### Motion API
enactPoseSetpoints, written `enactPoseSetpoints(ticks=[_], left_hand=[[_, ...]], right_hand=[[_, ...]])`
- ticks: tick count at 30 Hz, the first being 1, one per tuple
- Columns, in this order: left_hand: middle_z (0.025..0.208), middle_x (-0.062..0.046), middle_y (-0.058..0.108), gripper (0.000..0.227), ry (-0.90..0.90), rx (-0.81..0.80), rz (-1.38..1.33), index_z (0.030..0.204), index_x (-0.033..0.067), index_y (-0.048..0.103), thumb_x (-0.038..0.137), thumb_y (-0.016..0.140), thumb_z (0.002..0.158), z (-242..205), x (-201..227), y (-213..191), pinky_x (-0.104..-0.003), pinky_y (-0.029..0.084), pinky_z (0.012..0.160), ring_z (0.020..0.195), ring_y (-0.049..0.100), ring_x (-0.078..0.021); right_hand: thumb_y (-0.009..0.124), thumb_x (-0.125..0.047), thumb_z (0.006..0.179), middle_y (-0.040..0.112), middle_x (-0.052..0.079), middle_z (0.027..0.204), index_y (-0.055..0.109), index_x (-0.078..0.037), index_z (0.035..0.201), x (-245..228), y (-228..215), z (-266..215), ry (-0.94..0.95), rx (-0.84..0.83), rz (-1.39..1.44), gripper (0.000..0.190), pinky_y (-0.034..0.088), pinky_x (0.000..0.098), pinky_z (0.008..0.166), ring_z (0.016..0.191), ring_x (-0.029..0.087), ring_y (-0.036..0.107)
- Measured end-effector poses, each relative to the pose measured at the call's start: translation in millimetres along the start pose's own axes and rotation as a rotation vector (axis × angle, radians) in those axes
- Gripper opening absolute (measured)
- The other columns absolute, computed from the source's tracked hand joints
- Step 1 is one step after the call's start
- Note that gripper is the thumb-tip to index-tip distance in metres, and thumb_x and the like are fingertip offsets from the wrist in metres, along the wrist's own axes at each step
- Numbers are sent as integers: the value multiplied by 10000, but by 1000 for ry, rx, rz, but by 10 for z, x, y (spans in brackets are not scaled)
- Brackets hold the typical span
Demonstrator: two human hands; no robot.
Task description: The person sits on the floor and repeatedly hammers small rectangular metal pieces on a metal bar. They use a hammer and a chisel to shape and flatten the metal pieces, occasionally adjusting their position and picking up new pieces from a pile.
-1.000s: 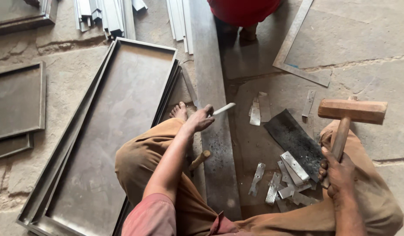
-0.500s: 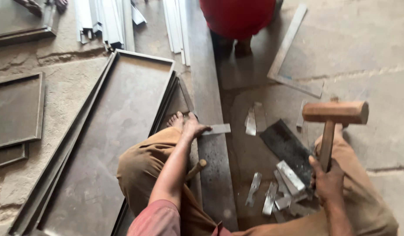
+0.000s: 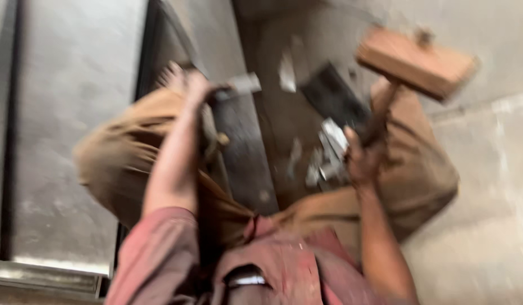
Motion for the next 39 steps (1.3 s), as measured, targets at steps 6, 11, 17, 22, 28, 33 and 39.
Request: enactPoseSetpoints(ticks=[6,11,17,22,28,33,39], left_hand=[[1133,-233,704,807,-625,-268,-308,1244,-105,471,369,946,797,-320,105,-114,-275,573,979,1079,702,-212],[1130,-184,740,684,-439,-242,-262,1229,-66,618,262,946,725,-447,561,-347,-325,588,942,1040,730,-216],[1148,-192,747,738,-397,-250,-317,1272,-84,600,274,957,734,-390,486,-316,-302,583,984,1070,744,-205],[1197,-218,750,753,-345,-250,-254,1304,-98,634,300,954,751,-402,293,-258,-348,574,1016,1105,738,-262],[1241,-244,706,838,-192,-169,-194,1298,-108,554,264,1028,716,-413,410,-262,-401,490,1029,1151,666,-309],[1188,-197,758,658,-402,-242,-286,1235,-46,655,261,945,729,-401,460,-317,-322,601,981,1073,756,-230],[1147,-215,738,737,-211,-176,-62,1225,-87,642,329,1019,748,-320,629,-483,-374,288,1169,1141,665,-236]], right_hand=[[708,-126,1040,567,0,779,535,-51,1081,-203,297,-104,96,-29,237,193,445,244,499,548,78,520],[700,-143,1098,532,50,758,542,-51,1155,-803,26,209,-302,133,483,191,467,274,433,492,130,509],[692,-209,1048,498,58,691,516,-38,1162,-376,-83,497,-452,460,470,271,428,290,387,452,121,474],[740,-214,1001,520,32,662,525,-6,1152,1249,1098,221,46,-138,-442,335,394,269,403,481,95,456],[733,-242,1069,516,19,640,558,-60,887,1389,119,582,107,193,404,311,389,329,430,464,166,496],[704,-269,1052,551,46,721,450,-39,1071,1360,714,624,473,105,491,343,485,329,442,508,145,540],[671,-336,1005,560,45,714,415,-64,1235,1240,1159,164,522,-198,-27,439,501,270,392,482,125,566]])
Point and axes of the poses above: each hand's wrist, its own z-axis towards the middle knuckle, its own y-axis out of the palm, x = y × z, the point moved 7 cm from there along z, towards the middle knuckle
